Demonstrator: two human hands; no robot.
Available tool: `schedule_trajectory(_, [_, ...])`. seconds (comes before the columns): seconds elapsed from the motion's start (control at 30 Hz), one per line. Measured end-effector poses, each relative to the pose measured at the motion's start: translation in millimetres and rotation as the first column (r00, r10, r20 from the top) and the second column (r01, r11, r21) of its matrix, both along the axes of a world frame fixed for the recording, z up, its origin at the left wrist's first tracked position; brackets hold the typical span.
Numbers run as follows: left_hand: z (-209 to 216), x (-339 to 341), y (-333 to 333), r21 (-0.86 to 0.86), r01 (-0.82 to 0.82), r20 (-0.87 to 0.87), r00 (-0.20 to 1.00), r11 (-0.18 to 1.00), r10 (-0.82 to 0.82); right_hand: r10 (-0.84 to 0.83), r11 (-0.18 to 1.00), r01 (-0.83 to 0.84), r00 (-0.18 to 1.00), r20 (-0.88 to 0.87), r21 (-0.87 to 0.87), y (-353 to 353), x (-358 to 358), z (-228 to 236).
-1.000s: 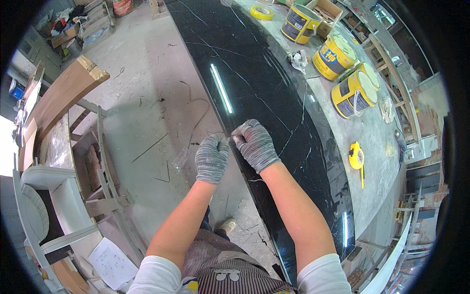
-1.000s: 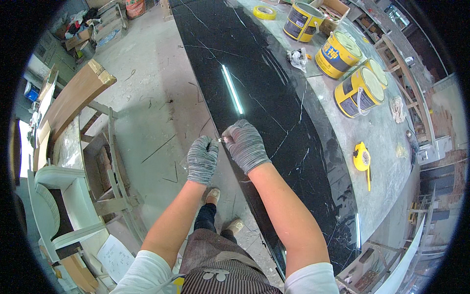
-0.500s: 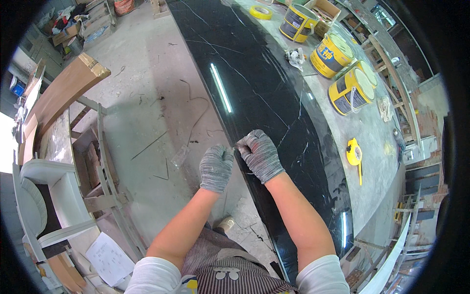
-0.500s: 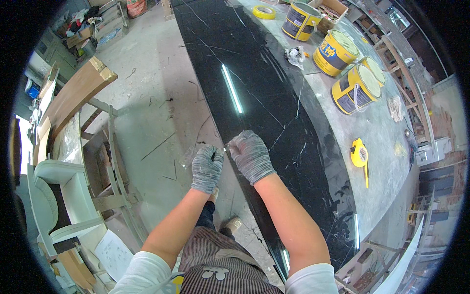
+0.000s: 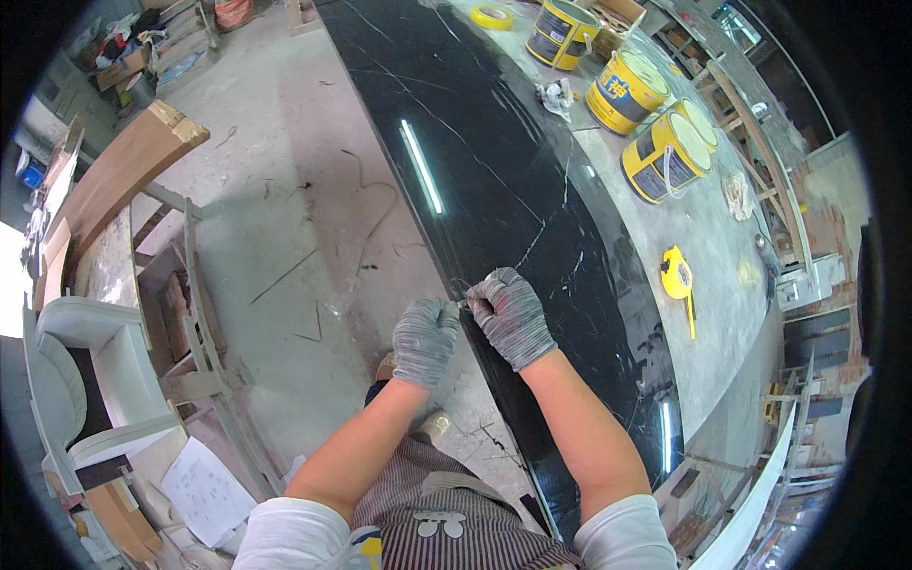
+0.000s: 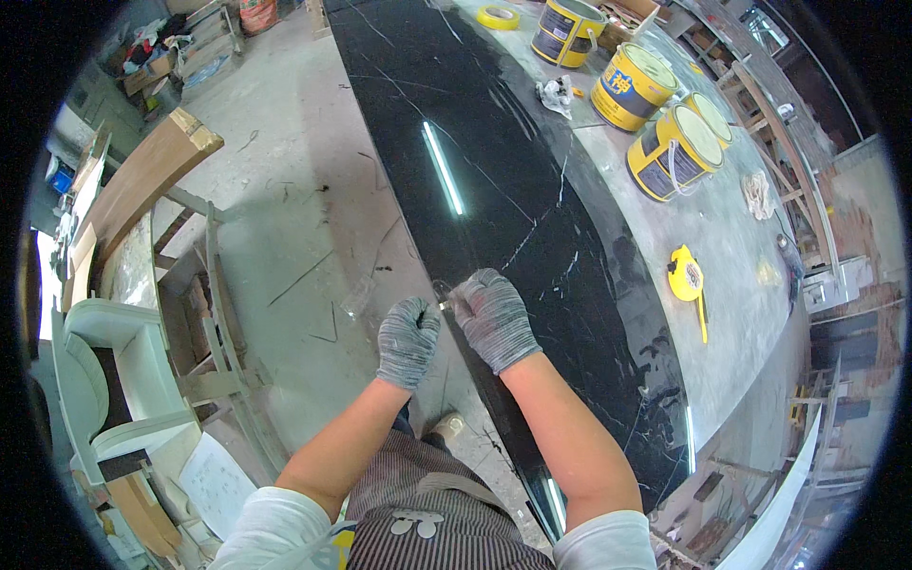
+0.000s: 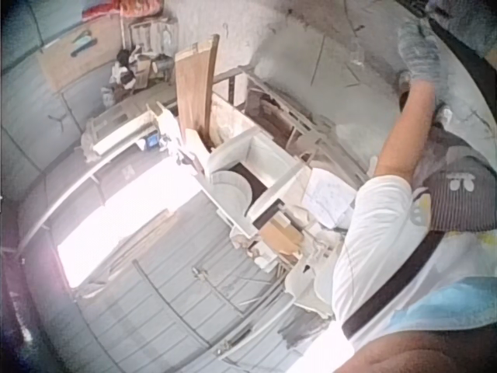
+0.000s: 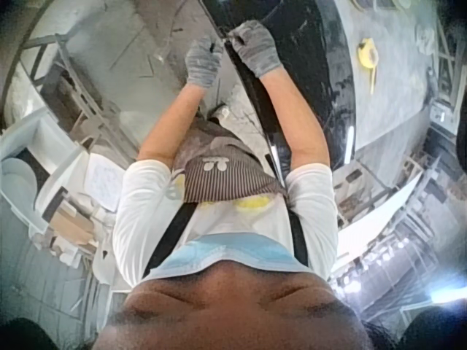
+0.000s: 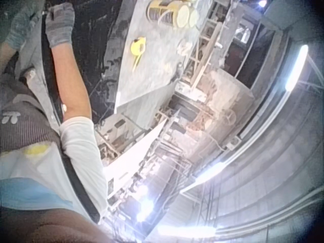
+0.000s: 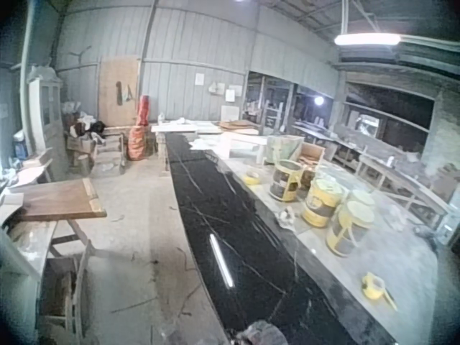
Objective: The person applies thin white decorative strips to the edges of a large black marble slab using a small metal tool and a yellow plastic squeegee. They press and smooth the strips along the edges, occasionally adjusting their position and using the tool to tuck the strips into place.
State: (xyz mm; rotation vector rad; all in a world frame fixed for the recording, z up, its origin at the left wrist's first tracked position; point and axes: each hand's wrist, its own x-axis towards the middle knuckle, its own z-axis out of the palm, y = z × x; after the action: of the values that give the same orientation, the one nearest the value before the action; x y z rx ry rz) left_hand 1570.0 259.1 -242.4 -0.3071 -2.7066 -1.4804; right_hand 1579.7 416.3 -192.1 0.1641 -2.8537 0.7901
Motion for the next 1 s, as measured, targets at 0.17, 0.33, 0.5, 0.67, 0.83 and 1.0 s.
schedule_trajectory(0.17, [5,31,4,0.037,0.013,-0.039,0.999,0.999,-0.012,-0.007,0.999,0.007,1.000,-0.001,0.033,5,31,-2])
schedule_trajectory(0.33, [17,31,7,-0.010,0.024,-0.007,1.000,1.000,-0.024,-0.016,1.000,0.017,1.000,-0.026,0.024,8,30,1])
schedule_trajectory(0.5, [5,-12,2,-0.012,-0.027,0.027,0.999,1.000,0.028,-0.004,0.998,0.001,0.999,0.048,0.063,0,-18,3])
schedule_trajectory(0.67, [-4,-30,2,-0.013,-0.012,-0.102,0.995,1.000,0.010,-0.039,0.999,0.037,0.998,0.040,0.032,-2,-29,7])
schedule_trajectory(0.83, [-2,1,-1,0.010,-0.016,-0.036,0.999,1.000,0.016,0.008,1.000,-0.008,0.999,0.035,0.017,0,-5,-3])
schedule_trajectory(1.0, [-2,17,5,0.015,-0.045,-0.071,0.996,0.999,0.046,0.005,1.000,-0.004,0.998,-0.060,0.025,3,16,-1])
